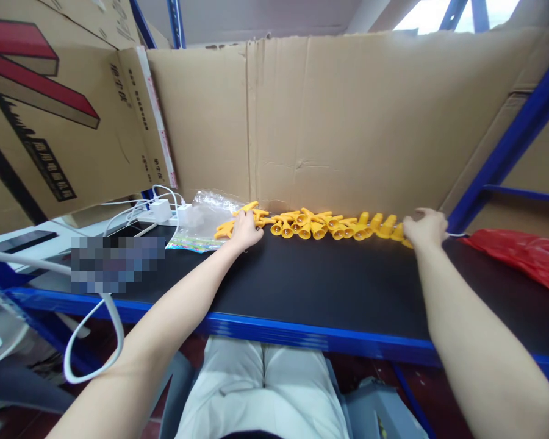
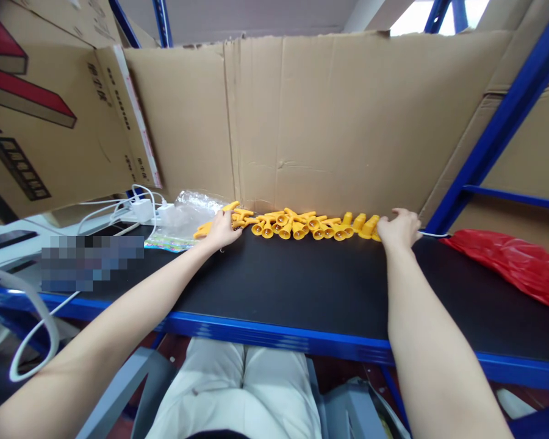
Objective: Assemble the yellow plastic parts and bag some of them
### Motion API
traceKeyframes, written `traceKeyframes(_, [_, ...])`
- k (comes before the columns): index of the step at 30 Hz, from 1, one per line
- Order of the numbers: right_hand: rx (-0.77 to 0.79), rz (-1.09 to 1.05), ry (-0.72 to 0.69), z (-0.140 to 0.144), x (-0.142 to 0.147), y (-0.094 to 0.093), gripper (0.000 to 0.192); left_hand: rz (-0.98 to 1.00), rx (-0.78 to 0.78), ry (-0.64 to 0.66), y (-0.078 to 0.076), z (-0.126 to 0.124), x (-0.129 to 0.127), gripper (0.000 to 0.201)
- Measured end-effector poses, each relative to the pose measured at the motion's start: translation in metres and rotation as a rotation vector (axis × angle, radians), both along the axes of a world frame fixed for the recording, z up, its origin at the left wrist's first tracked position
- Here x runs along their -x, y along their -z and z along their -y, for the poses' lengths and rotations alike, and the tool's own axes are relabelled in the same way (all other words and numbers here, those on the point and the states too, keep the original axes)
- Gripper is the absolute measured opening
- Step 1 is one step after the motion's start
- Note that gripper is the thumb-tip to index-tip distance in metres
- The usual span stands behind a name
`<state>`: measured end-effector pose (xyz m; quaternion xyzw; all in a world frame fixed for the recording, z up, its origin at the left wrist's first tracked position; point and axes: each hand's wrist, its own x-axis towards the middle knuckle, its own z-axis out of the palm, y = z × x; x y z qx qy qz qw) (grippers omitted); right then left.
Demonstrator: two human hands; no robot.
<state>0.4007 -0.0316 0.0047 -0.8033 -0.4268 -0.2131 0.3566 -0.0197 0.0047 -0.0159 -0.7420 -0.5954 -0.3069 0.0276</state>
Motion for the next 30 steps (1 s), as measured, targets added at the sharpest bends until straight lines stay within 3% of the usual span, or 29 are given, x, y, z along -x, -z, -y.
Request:
traceKeyframes(4, [-0.041,-0.181,0.048,0.005,-0.008,0.015,0.050,0.032,-0.022,0.041,0.003,-0.002,0.000,0.060])
traceKeyframes(11, [0.105,-0.256,0.009,0.001,-0.020,0.036,0.055,0.005,-0.042,0.093,0.000,-0.009,0.005,0.020])
traceKeyframes(14, [0.172,-0.287,-0.004,-0.002,-0.024,0.040,0.056,-0.007,-0.052,0.088,-0.004,-0.004,0.002,0.020])
traceKeyframes(18, [0.193,-0.243,-0.011,-0.003,-0.021,0.040,0.054,-0.010,-0.065,0.069,-0.009,0.006,-0.004,0.029])
traceKeyframes(26, [0.191,-0.166,0.114,-0.002,0.002,0.025,0.044,-0.020,-0.033,0.115,-0.007,0.011,-0.009,0.031])
traceKeyframes(30, [0.358,-0.283,0.145,-0.006,0.003,0.020,0.055,-0.042,0.027,0.182,-0.005,0.011,-0.008,0.026])
